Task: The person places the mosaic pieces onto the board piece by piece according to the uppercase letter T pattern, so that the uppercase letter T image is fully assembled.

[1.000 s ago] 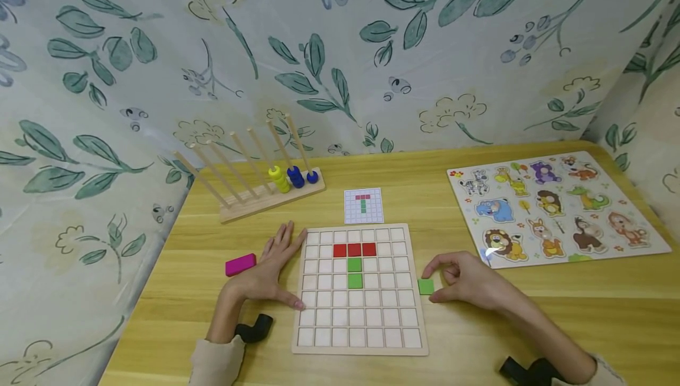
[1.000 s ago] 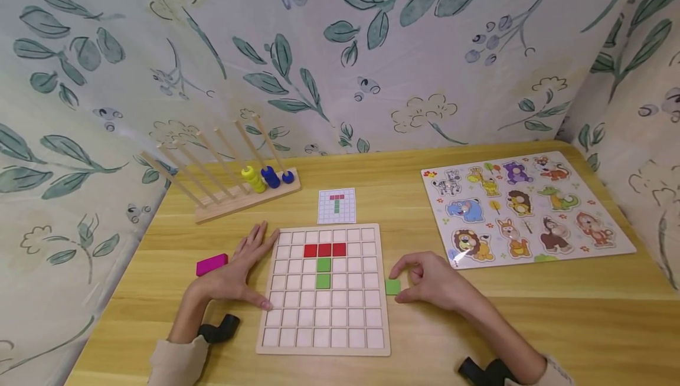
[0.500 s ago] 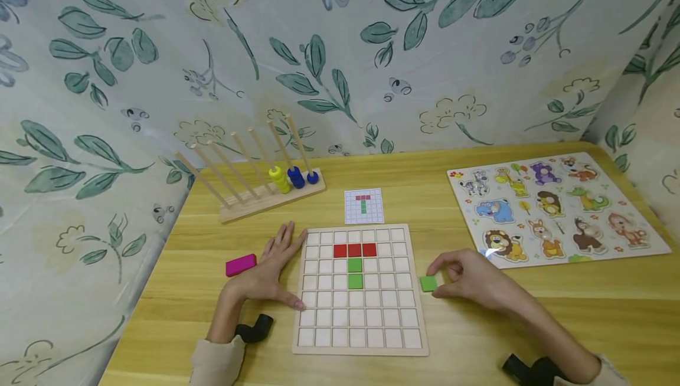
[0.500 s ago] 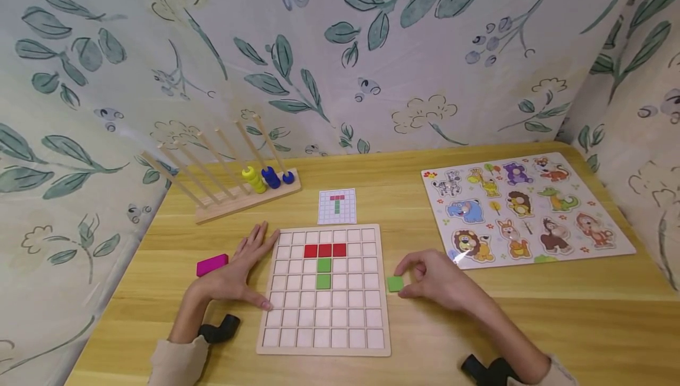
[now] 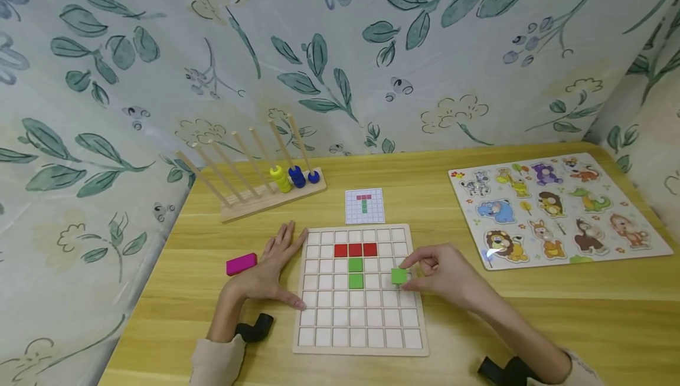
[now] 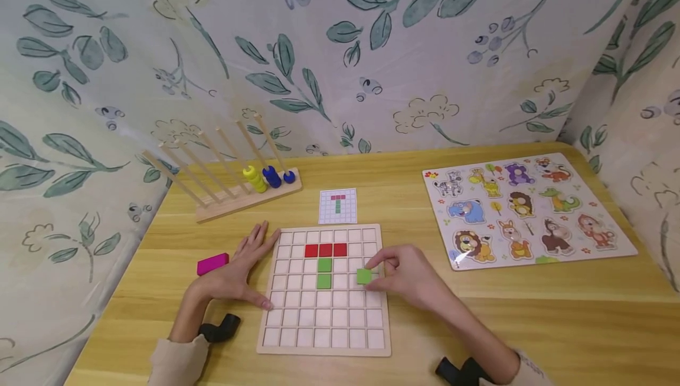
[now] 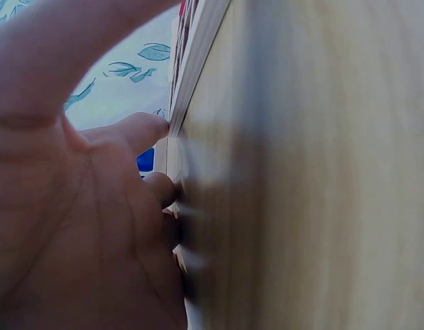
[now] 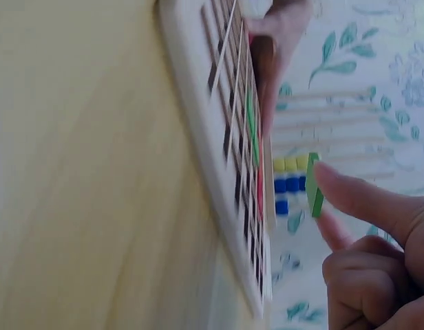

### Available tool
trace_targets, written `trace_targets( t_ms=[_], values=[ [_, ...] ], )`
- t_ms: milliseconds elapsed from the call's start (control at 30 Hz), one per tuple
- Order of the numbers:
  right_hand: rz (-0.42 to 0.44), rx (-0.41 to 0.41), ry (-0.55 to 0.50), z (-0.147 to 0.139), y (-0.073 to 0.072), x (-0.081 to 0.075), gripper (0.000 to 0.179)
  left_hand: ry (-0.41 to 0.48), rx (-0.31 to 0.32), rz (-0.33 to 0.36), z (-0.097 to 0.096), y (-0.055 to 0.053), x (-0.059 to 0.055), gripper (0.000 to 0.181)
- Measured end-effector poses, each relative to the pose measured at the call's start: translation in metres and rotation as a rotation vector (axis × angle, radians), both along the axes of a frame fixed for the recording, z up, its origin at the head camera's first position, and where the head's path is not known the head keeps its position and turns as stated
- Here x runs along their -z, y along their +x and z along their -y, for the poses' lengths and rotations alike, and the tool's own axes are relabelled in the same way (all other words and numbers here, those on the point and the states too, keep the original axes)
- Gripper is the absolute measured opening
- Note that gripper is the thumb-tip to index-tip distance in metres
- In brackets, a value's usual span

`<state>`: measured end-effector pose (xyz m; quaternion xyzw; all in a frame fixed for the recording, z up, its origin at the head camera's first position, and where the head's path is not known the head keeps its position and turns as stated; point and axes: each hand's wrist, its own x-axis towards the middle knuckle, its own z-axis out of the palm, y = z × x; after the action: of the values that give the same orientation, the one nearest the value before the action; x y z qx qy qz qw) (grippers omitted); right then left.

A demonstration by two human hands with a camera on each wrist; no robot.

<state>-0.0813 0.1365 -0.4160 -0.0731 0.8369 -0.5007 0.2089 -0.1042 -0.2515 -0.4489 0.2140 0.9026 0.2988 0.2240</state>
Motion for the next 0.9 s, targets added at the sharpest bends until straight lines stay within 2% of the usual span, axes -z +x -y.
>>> trace_targets(
  t_ms=[167, 333, 433, 733, 900],
  values=[
    [0.026, -0.026, -0.011, 0.036, 0.007, 0.002, 0.025, 0.007, -0.001, 0.005, -0.001, 0.0, 0.0, 0.142],
    [-0.02, -0.078, -0.027, 0.065, 0.013, 0.009, 0.023, -0.001, -0.001, 0.001, 0.0, 0.001, 0.001, 0.143],
    [-0.047, -0.08, -0.013, 0.077, 0.016, 0.012, 0.023, -0.001, -0.003, -0.005, 0.0, 0.001, 0.0, 0.143],
    [-0.084, -0.051, 0.024, 0.086, 0.018, 0.013, 0.023, 0.001, 0.003, -0.001, 0.0, 0.001, -0.001, 0.142],
    [-0.074, -0.05, 0.029, 0.084, 0.017, 0.013, 0.023, -0.001, 0.003, -0.006, -0.001, 0.0, -0.001, 0.142]
  ],
)
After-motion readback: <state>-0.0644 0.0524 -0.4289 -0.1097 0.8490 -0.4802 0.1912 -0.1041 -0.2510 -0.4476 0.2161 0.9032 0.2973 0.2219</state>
